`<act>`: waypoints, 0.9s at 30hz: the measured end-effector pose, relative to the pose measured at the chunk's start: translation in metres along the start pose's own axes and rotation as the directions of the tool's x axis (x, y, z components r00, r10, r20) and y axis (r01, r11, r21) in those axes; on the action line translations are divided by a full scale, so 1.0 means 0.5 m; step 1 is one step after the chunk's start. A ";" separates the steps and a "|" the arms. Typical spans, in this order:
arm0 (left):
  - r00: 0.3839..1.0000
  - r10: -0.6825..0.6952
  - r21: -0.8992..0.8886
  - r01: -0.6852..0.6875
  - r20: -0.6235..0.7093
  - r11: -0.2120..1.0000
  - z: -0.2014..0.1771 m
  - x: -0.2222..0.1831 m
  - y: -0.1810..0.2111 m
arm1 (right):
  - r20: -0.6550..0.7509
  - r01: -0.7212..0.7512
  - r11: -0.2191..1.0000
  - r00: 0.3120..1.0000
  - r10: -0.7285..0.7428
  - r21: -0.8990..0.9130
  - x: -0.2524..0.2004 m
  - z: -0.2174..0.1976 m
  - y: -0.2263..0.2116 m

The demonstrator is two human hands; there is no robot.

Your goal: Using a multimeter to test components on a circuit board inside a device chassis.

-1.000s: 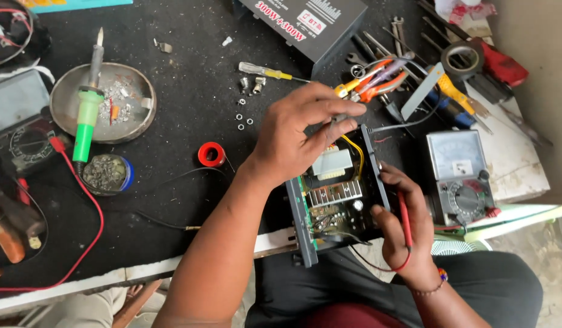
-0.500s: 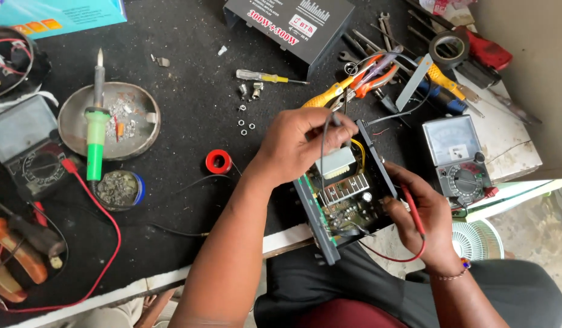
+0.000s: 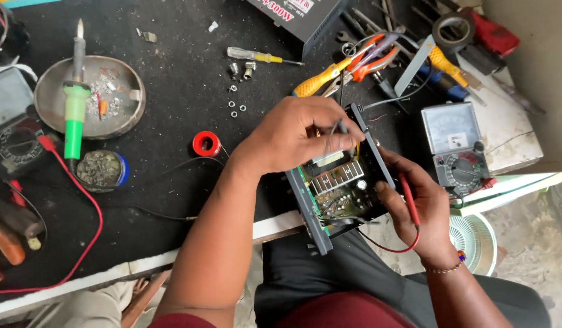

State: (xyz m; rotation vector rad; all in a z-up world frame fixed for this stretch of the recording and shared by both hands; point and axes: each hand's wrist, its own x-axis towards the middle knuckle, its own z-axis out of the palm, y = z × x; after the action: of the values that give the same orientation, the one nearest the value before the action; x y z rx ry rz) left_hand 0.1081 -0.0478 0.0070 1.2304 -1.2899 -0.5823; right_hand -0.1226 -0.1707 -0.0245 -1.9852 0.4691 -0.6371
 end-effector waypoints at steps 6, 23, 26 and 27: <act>0.994 0.040 0.176 -0.057 0.101 0.983 -0.010 -0.002 -0.012 | 0.091 -0.041 0.991 0.994 0.053 -0.129 -0.026 -0.044 -0.060; 0.990 -0.029 0.316 -0.017 0.138 0.949 0.005 0.014 -0.005 | -0.108 -0.096 0.994 0.990 0.090 -0.053 -0.157 -0.111 -0.033; 0.992 -0.017 0.323 -0.025 0.127 0.946 0.006 0.014 -0.011 | 0.070 -0.026 0.979 0.997 0.041 -0.204 -0.133 -0.130 -0.028; 0.992 -0.012 0.306 -0.029 0.130 0.952 0.006 0.011 -0.013 | 0.140 -0.007 0.966 0.989 0.045 -0.257 -0.127 -0.135 -0.027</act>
State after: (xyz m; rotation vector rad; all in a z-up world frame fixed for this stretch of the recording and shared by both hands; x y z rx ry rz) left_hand 0.1086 -0.0556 0.0026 1.4598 -1.5375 -0.4721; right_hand -0.2131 -0.1746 -0.0011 -2.2472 0.5080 -0.4283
